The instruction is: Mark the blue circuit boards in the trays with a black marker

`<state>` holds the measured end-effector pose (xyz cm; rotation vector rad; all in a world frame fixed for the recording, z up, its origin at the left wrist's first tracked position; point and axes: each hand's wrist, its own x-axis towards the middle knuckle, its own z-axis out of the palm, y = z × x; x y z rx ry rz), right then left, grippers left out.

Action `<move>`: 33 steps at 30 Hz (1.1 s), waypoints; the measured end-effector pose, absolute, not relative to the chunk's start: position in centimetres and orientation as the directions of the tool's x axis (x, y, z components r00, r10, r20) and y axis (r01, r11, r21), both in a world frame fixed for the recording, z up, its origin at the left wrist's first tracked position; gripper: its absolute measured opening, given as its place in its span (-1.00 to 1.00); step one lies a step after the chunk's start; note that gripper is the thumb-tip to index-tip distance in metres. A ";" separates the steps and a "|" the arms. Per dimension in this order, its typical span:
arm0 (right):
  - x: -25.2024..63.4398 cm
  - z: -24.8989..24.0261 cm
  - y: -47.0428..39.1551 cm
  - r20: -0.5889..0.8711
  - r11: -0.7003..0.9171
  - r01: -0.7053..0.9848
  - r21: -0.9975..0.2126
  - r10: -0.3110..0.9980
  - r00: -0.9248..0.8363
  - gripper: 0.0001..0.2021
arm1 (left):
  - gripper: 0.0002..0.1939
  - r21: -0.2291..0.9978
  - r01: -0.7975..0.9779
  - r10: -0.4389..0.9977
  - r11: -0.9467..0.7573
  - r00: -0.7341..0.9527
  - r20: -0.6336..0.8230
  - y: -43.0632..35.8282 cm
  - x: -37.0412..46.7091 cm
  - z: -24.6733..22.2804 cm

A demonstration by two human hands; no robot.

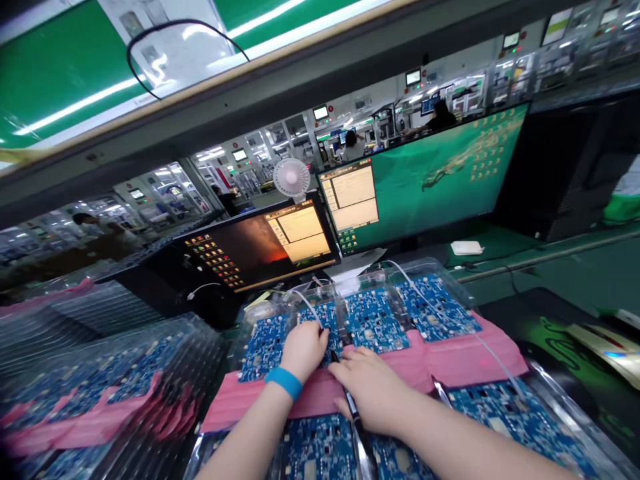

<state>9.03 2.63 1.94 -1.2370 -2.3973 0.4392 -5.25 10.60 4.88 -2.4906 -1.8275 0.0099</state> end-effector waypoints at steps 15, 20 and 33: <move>9.2 2.3 2.6 0.239 0.583 0.700 -0.412 0.811 -0.535 -0.58 | -0.71 -0.101 0.945 0.948 -0.312 0.316 0.033 10.4 -5.0 4.8; 9.3 2.2 2.5 0.257 0.604 0.705 -0.372 0.797 -0.547 -0.61 | -0.70 -0.043 0.960 0.960 -0.276 0.277 0.034 11.2 -5.4 5.2; 9.7 1.5 2.6 0.267 0.615 0.694 -0.375 0.788 -0.555 -0.60 | -0.75 0.160 0.925 0.938 -0.345 0.342 0.050 -1.2 -8.0 6.0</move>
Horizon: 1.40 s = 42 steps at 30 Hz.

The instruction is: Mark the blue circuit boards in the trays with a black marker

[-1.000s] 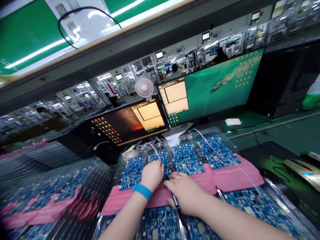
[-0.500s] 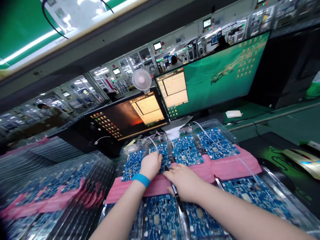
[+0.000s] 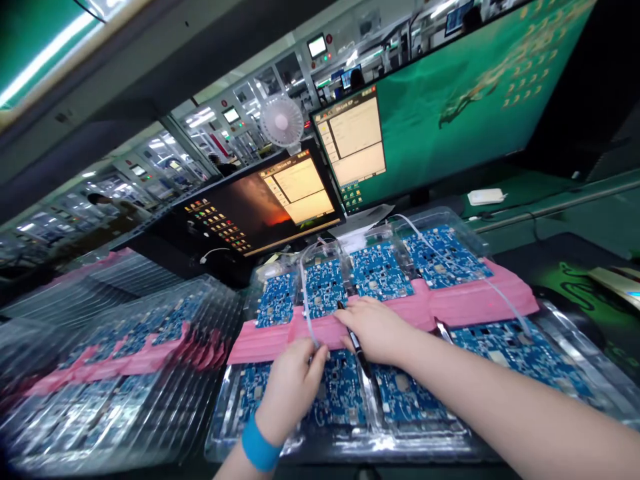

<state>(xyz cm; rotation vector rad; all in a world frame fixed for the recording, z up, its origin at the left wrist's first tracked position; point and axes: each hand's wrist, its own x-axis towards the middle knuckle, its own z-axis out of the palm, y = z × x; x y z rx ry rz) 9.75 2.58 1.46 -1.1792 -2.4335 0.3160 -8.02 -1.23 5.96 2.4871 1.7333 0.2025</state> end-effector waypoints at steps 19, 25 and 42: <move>10.0 1.1 2.5 0.266 0.614 0.701 -0.363 0.790 -0.553 -0.60 | -0.75 0.282 0.874 0.916 -0.397 0.397 0.059 -3.1 -8.1 3.6; 10.0 1.5 2.5 0.262 0.613 0.703 -0.360 0.790 -0.554 -0.61 | -0.78 0.277 0.871 0.910 -0.407 0.411 0.045 -3.1 -8.2 3.5; 11.0 3.9 0.9 0.321 0.628 0.693 -0.353 0.777 -0.541 -0.60 | -0.84 0.097 0.883 0.888 -0.459 0.457 0.043 -3.8 -7.5 3.2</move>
